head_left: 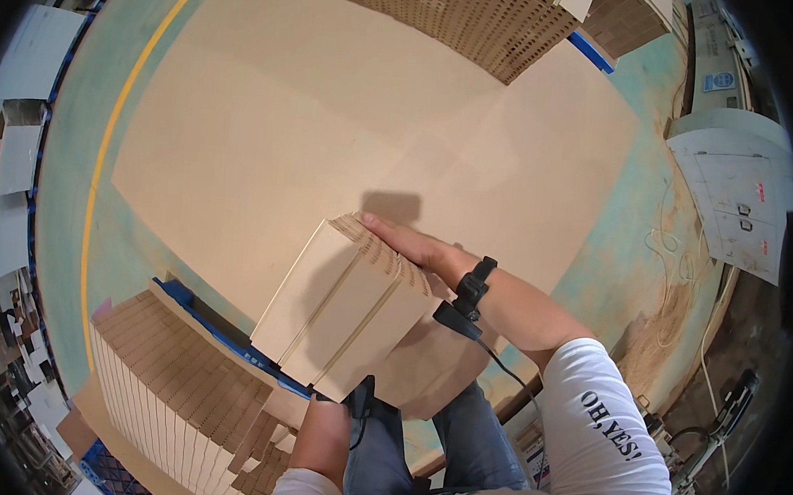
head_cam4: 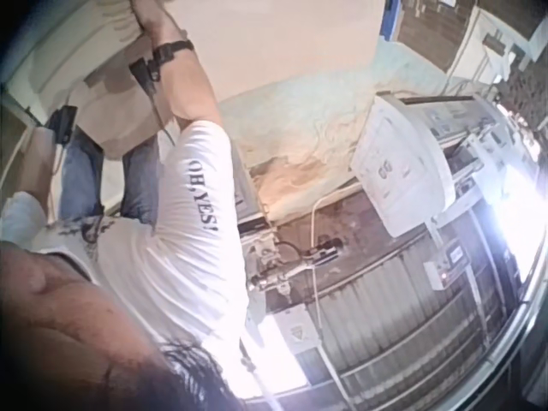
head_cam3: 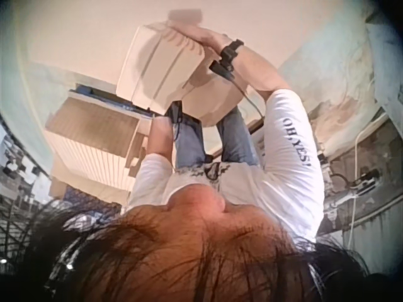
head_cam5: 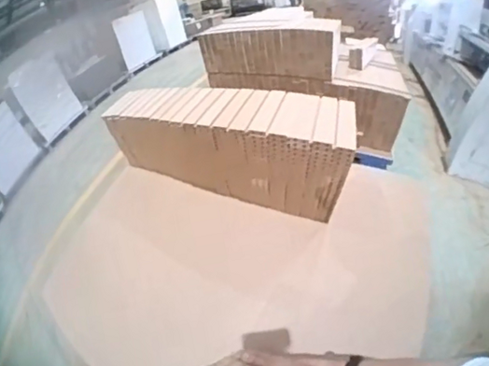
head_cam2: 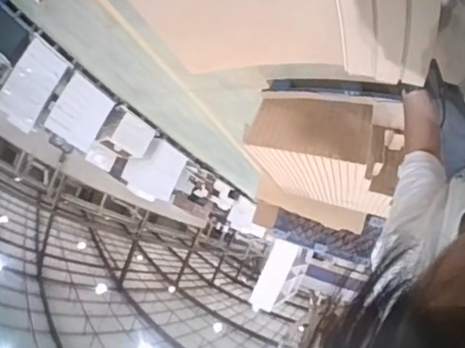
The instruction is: The worker uses industrial woodworking machinery to process, stack, and move wooden furniture components.
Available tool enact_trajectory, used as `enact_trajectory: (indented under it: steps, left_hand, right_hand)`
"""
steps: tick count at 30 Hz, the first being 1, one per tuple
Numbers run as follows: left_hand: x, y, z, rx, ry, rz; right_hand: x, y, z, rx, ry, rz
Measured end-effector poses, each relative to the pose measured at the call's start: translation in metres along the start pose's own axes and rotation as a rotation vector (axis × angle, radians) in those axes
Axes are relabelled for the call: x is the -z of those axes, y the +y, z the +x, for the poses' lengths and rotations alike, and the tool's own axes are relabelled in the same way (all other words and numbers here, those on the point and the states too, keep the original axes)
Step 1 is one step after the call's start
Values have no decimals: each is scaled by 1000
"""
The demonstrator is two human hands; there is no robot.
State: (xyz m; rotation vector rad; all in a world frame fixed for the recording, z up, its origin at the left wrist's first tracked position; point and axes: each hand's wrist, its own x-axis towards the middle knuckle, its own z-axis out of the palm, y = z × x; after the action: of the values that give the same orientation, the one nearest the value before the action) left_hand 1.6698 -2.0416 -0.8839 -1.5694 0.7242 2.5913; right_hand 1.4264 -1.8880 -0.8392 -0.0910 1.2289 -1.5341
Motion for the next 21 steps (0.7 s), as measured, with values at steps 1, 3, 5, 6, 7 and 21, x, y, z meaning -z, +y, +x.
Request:
enact_trajectory:
  steps: [1,3,5,6,7,21]
  left_hand:
    - [-10,3,-6,-8,3,-4]
    - [-33,8,-21,-36,7,-8]
    - [-58,19,-43,-72,14,-16]
    - [-71,24,-54,-98,19,-18]
    - [-85,30,-69,-126,22,-22]
    - [-137,61,-120,-247,-111,40]
  right_hand:
    - [-1,-2,-2,29,25,-21]
    - [5,0,-3,13,46,-73]
    - [6,-8,-9,1,56,-125]
    - [7,-14,-16,-77,31,-14]
    - [5,-26,-24,-155,7,93]
    - [-40,-95,-96,75,106,-93]
